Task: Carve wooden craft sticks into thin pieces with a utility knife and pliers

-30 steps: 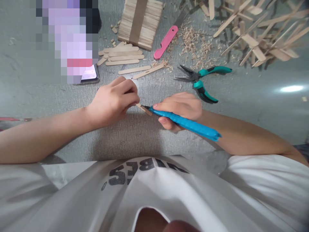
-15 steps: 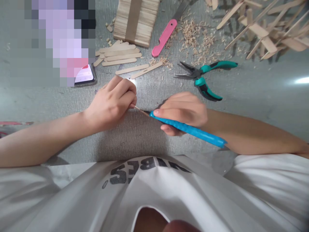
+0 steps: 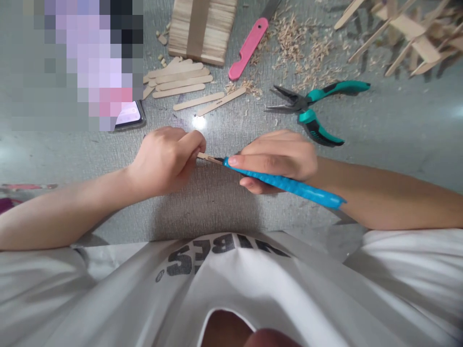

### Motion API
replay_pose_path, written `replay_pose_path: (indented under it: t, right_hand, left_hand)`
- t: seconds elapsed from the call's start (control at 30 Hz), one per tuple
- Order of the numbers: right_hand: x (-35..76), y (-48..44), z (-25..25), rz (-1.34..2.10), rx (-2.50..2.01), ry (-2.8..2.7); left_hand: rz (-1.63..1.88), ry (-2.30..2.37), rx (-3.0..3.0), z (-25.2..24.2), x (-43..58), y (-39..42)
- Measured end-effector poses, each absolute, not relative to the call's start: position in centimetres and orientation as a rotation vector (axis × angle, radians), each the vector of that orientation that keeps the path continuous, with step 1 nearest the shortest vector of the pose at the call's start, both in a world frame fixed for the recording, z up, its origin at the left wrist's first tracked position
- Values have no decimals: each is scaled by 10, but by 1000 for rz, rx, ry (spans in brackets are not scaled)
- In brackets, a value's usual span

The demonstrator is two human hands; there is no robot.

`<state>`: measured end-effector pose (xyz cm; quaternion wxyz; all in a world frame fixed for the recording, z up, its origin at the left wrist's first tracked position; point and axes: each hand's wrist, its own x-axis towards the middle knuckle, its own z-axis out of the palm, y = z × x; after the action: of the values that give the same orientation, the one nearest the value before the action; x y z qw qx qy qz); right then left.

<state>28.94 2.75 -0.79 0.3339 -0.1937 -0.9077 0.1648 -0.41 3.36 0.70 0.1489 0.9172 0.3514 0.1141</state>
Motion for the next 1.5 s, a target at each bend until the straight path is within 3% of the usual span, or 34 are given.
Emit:
replay_pose_path:
  t: [0.4,0.7,1.5]
  right_hand:
    - [293,30,1,692,-524,-2436]
    - [296,29,0,767,-596,-2462]
    - [282,31,-7,599,-497,-2364]
  left_hand:
    - [599,976,2594,1,1,33]
    - [564,987,2649,3,0,33]
    - [541,1026,2594,1,2,33]
